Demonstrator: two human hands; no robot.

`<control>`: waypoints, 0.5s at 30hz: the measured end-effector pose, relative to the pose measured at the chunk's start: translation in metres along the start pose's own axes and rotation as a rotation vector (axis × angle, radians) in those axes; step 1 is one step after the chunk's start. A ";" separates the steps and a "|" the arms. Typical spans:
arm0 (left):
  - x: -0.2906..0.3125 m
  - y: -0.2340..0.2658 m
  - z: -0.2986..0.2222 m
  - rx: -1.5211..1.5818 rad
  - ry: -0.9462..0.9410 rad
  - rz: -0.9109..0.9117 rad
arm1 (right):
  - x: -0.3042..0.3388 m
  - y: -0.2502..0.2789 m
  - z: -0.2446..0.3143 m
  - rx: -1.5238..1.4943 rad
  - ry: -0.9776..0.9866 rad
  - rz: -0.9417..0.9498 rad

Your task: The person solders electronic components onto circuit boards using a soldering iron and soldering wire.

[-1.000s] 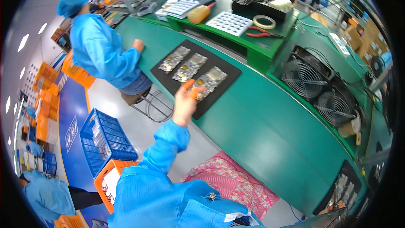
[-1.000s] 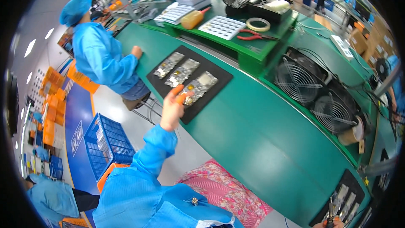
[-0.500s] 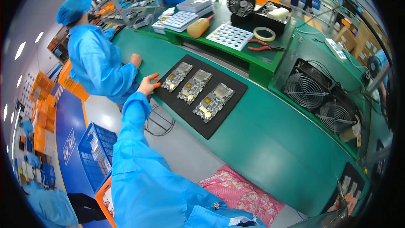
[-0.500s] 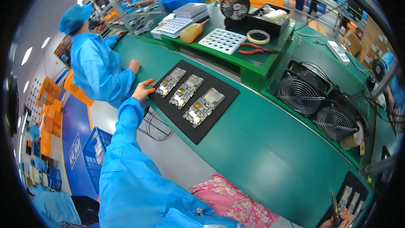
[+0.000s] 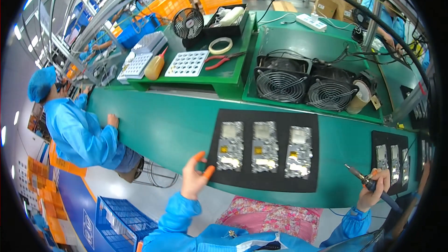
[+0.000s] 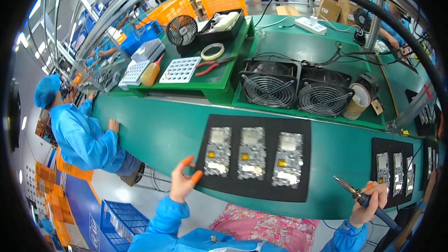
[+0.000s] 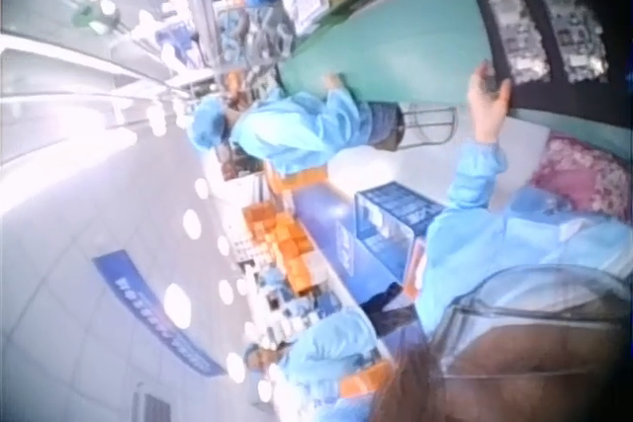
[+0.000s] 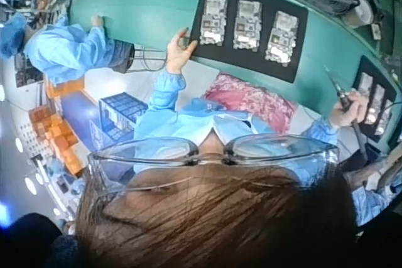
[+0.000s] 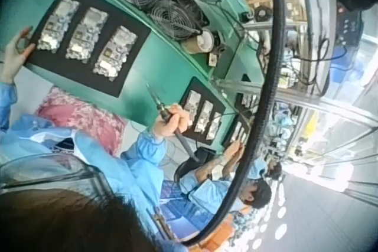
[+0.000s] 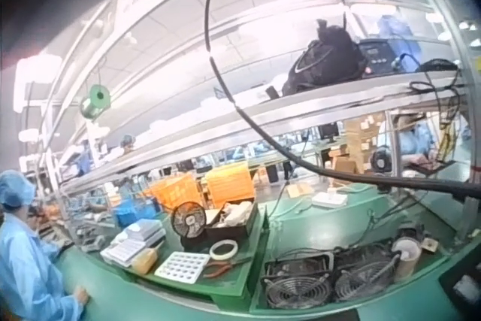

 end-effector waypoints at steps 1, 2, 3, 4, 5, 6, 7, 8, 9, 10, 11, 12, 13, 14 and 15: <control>0.006 -0.013 -0.013 -0.022 -0.033 -0.006 | 0.002 0.000 0.000 -0.019 -0.044 0.027; 0.010 -0.025 -0.024 -0.043 -0.065 -0.012 | 0.004 0.000 -0.002 -0.035 -0.088 0.055; 0.013 -0.035 -0.035 -0.052 -0.043 0.005 | 0.005 0.003 -0.003 -0.030 -0.094 0.072; 0.015 -0.045 -0.043 -0.058 -0.020 0.026 | 0.006 0.008 -0.004 -0.032 -0.089 0.062; 0.016 -0.054 -0.048 -0.048 -0.057 0.031 | 0.008 0.013 -0.005 -0.020 -0.076 0.036; 0.017 -0.062 -0.054 -0.030 -0.064 0.036 | 0.010 0.016 -0.006 -0.003 -0.067 0.011; 0.019 -0.071 -0.063 -0.028 -0.083 0.042 | 0.011 0.018 -0.007 0.009 -0.075 0.000; 0.018 -0.078 -0.069 -0.024 -0.098 0.053 | 0.012 0.017 -0.008 0.002 -0.079 0.006; 0.015 -0.084 -0.069 -0.017 -0.089 0.082 | 0.011 0.014 -0.007 0.001 -0.086 0.012; 0.014 -0.090 -0.072 -0.005 -0.114 0.076 | 0.009 0.005 -0.003 0.013 -0.102 0.016; 0.016 -0.097 -0.075 0.003 -0.137 0.072 | 0.009 0.001 -0.006 -0.029 -0.135 0.079; 0.014 -0.098 -0.080 -0.004 -0.226 0.095 | 0.010 0.003 -0.011 -0.025 -0.106 0.048; 0.011 -0.098 -0.078 0.043 -0.130 0.169 | 0.011 0.001 -0.016 -0.072 -0.186 0.048; 0.007 -0.095 -0.071 0.191 -0.035 0.197 | 0.009 -0.005 -0.014 -0.061 -0.139 0.081; 0.004 -0.090 -0.063 0.332 0.067 0.212 | 0.009 -0.010 -0.014 -0.070 -0.193 0.121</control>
Point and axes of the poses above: each hand's wrist, its own x-axis away from the middle knuckle, its own y-axis out of the back of the hand, z = x × y, the point moved 6 cm from there along -x, towards the middle knuckle, and after that the axes turned 10 degrees about -y, right-handed, at the moved point
